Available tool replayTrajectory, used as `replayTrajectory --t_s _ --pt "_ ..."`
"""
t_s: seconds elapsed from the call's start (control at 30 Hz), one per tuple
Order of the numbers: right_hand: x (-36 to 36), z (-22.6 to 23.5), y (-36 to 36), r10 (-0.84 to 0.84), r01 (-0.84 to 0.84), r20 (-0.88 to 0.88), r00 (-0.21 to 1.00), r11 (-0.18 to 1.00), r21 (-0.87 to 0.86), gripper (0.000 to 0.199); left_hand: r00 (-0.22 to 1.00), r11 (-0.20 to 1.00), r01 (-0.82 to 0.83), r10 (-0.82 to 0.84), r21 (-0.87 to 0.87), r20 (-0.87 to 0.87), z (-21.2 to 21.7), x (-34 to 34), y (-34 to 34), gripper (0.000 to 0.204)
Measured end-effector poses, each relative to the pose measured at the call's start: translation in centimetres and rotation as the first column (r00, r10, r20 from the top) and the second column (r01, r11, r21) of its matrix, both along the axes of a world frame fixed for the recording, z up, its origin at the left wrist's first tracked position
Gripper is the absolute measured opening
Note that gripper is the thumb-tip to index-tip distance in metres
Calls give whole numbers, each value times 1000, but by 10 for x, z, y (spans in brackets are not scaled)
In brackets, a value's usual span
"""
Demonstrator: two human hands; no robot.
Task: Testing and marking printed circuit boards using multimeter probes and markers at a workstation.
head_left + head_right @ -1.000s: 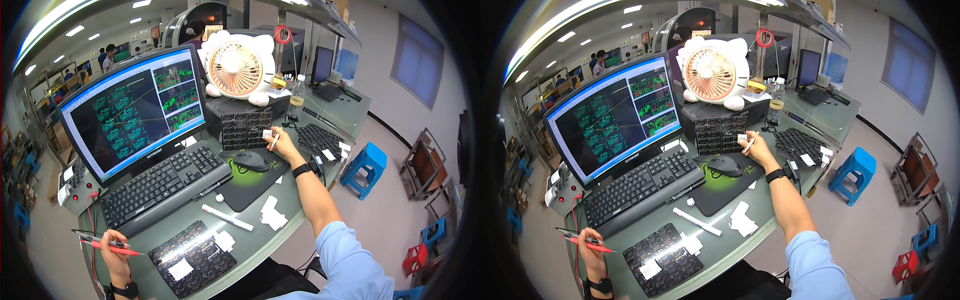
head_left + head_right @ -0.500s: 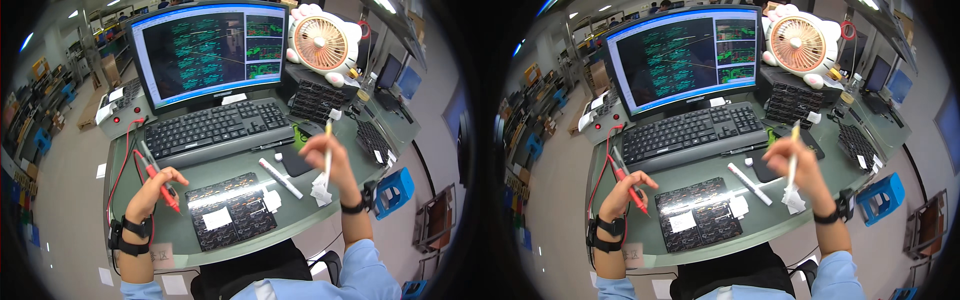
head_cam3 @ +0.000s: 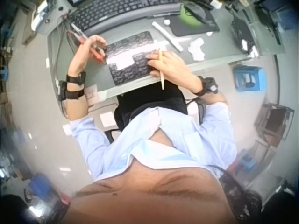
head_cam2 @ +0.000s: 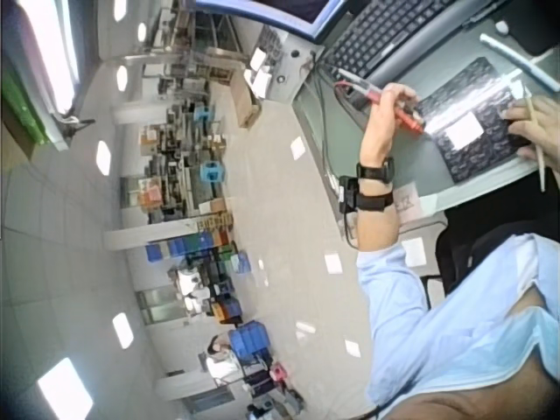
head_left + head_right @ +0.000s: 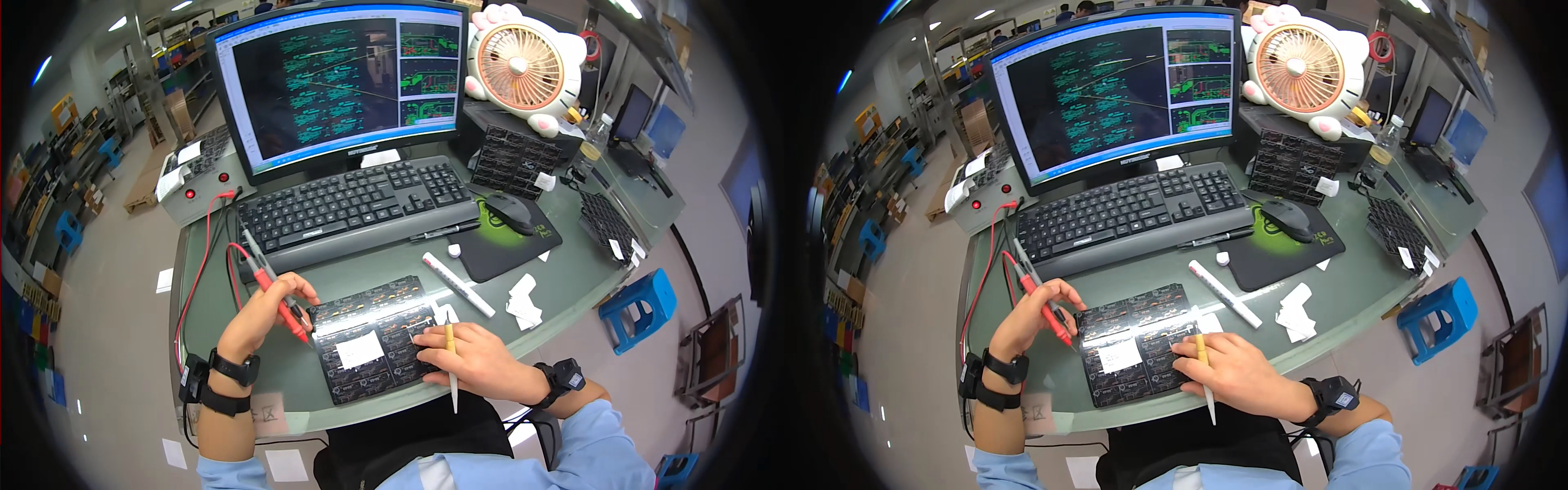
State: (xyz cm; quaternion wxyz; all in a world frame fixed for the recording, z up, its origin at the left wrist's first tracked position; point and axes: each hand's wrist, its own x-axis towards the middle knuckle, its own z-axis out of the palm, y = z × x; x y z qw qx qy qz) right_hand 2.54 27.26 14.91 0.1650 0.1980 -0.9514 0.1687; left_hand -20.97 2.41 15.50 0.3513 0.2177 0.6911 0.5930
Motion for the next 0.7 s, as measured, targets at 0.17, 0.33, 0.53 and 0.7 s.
replayTrajectory --t_s 0.17,0.33,0.53,0.7 --pt "6 -5 -1 -38 37 -20 999 999 -34 31 1000 1000 2 -2 29 11 -2 2 5 40" --pt "9 -10 3 -79 77 -48 996 996 -40 36 1000 999 17 -17 42 7 -3 3 10 40" --pt "-2 1 20 -149 152 46 988 984 -88 67 1000 999 18 -17 28 -21 2 8 8 40" --pt "-11 -7 24 -57 78 120 991 980 -181 66 999 999 28 -27 17 -39 2 10 11 38"
